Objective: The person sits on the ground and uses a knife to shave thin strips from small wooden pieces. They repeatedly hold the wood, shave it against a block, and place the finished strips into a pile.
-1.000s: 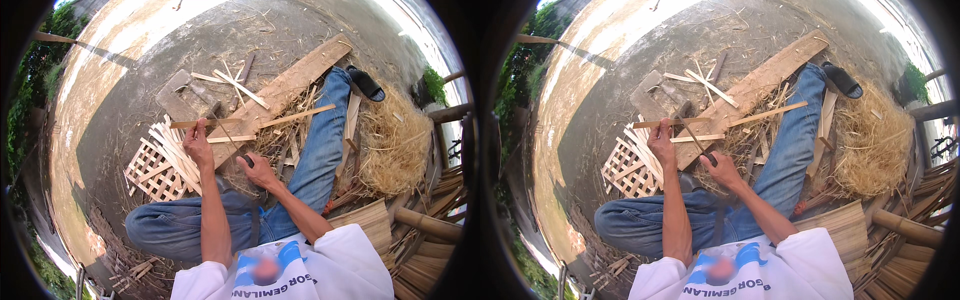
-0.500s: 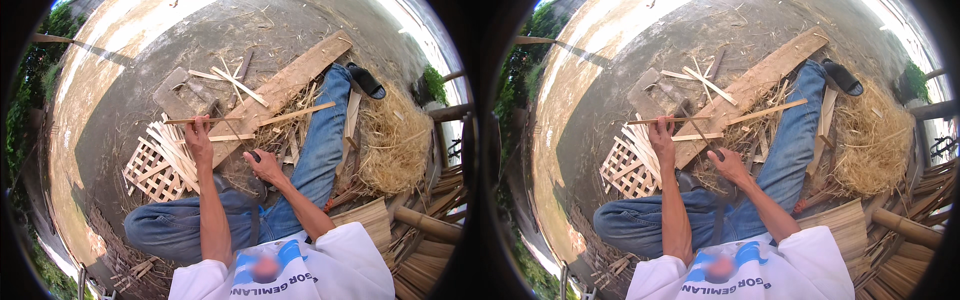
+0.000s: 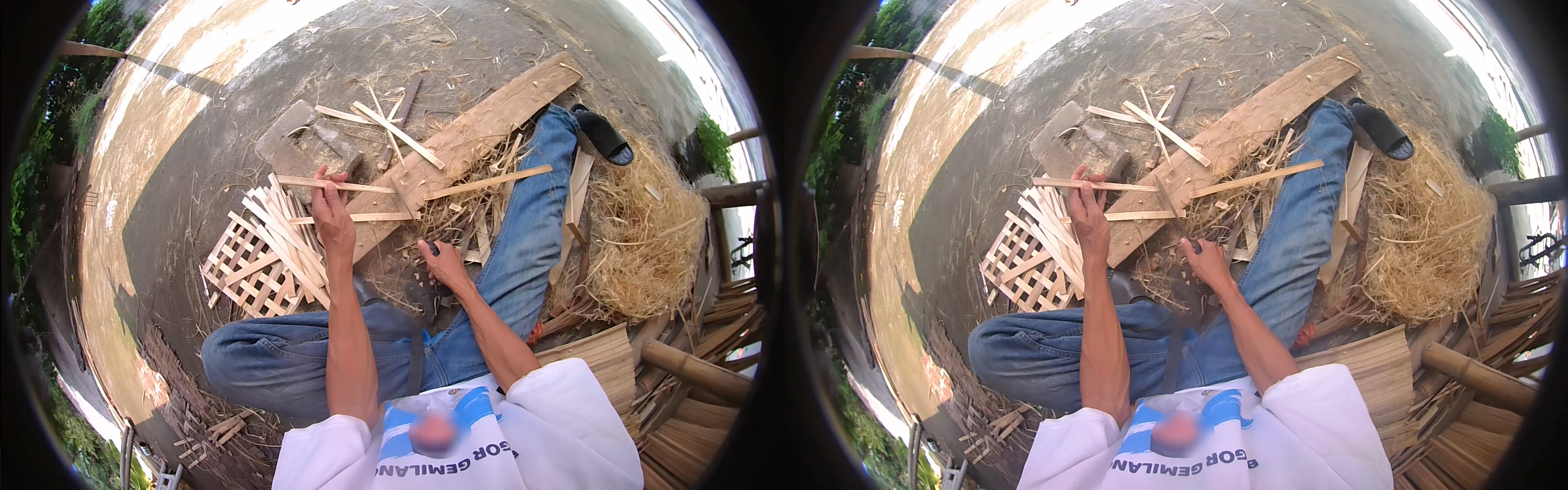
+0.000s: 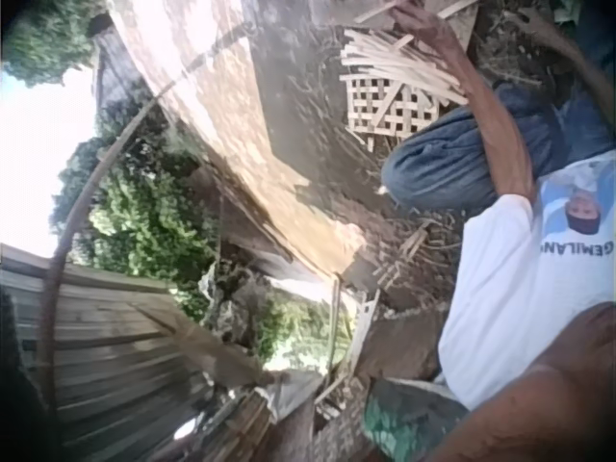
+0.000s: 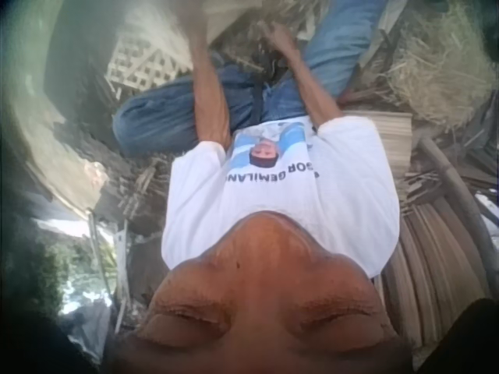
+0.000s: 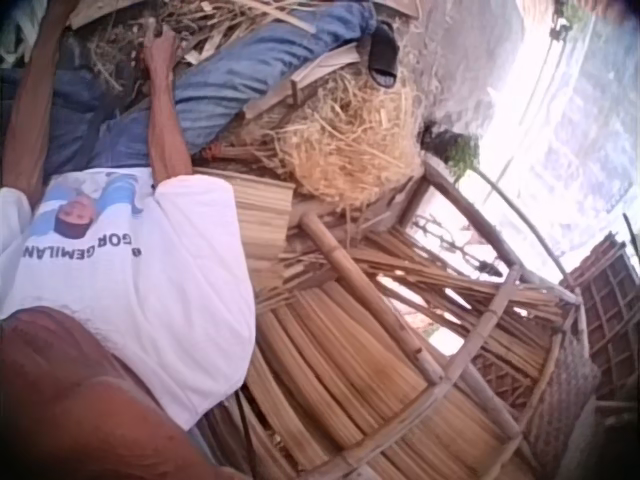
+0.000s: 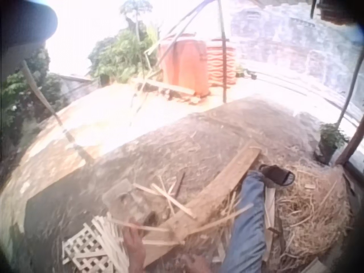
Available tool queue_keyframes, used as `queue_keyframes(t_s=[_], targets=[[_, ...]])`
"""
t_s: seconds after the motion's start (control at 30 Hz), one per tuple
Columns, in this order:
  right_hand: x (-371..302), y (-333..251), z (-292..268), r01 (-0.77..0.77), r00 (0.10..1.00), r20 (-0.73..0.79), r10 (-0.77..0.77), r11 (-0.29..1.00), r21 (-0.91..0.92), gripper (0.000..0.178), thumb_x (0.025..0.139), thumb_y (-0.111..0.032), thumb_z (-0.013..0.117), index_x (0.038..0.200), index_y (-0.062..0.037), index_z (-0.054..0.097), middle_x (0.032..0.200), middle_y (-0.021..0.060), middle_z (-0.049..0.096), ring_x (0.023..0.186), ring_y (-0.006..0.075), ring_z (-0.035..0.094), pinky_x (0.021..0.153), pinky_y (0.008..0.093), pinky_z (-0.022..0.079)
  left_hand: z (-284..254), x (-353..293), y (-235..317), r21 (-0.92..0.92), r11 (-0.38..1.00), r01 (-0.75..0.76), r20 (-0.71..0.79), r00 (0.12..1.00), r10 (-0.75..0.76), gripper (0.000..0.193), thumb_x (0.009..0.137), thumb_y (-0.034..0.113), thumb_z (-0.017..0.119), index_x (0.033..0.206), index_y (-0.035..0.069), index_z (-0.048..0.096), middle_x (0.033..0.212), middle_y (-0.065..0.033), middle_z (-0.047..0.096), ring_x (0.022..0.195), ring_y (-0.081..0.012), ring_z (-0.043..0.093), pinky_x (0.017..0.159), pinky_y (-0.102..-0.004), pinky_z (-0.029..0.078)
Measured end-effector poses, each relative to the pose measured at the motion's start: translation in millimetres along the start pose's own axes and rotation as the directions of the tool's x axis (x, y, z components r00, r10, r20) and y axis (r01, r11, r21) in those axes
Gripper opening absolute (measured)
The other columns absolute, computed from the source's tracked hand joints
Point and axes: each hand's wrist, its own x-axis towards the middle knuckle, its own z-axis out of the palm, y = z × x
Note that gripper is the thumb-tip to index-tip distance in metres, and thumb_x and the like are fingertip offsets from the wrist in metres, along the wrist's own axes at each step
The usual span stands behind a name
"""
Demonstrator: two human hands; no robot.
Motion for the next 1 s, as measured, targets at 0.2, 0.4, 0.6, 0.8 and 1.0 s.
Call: queue_keyframes(t_s=[0.2,0.4,0.6,0.8,1.0], targets=[[-1.2,-4.7,-0.2,0.21,0.96,-0.158,-0.233,0.966,-0.153,0.05,0.091,-0.046,0.075,0.096,0.0024,0.065,0.08,0.0189,0.068,0.075,0.0343,0.066,0.071,0.0455,0.05,-32.2,10.2,25.2,0.057,0.993,-0.105,-0.288,0.951,0.117,0.039,0.114,0.022,0.035,0.147,0.003,0.034,0.114,-0.0175,0.067,0.093,-0.0209,0.071,0.083,-0.0346,0.058],[7.7,-35.4,2.6,0.284,0.951,-0.131,-0.28,0.959,0.007,0.045,0.091,-0.043,0.077,0.095,0.0,0.064,0.086,0.0135,0.071,0.079,0.0229,0.067,0.073,0.0362,0.052,-43.3,4.8,-14.5,-0.188,0.975,0.122,-0.303,0.937,-0.176,0.024,0.11,0.021,0.047,0.13,0.006,0.047,0.104,-0.016,0.071,0.063,-0.0113,0.06,0.059,-0.0295,0.056],[-15.6,-42.8,15.4,0.19,0.969,0.121,-0.214,0.964,0.186,0.039,0.089,-0.035,0.081,0.09,-0.0016,0.061,0.075,0.0032,0.062,0.071,0.0144,0.061,0.065,0.0306,0.049,-34.8,-4.9,-63.7,-0.55,0.807,0.214,-0.264,0.872,-0.411,0.026,0.109,0.021,0.053,0.132,0.009,0.05,0.101,-0.0135,0.067,0.064,-0.0144,0.058,0.06,-0.031,0.053],[-18.8,-38.8,21.8,0.207,0.964,0.168,-0.206,0.978,0.006,0.036,0.086,-0.03,0.083,0.089,-0.0015,0.061,0.079,0.0045,0.061,0.069,0.0139,0.054,0.063,0.0314,0.045,-44.6,-1.3,-78.2,-0.648,0.742,0.172,-0.286,0.848,-0.446,0.031,0.108,0.02,0.056,0.136,0.007,0.055,0.09,-0.0061,0.061,0.062,-0.0149,0.06,0.057,-0.0313,0.054],[-32.1,-59.5,15.0,0.146,0.943,0.275,-0.187,0.976,0.162,0.031,0.086,-0.026,0.083,0.095,-0.0038,0.063,0.081,0.0003,0.061,0.071,0.0099,0.054,0.065,0.0279,0.046,-38.8,-0.3,-61.3,-0.753,0.621,0.22,-0.16,0.853,-0.496,0.032,0.11,0.022,0.051,0.136,0.003,0.053,0.1,-0.0118,0.064,0.084,-0.0225,0.065,0.083,-0.0419,0.061]])
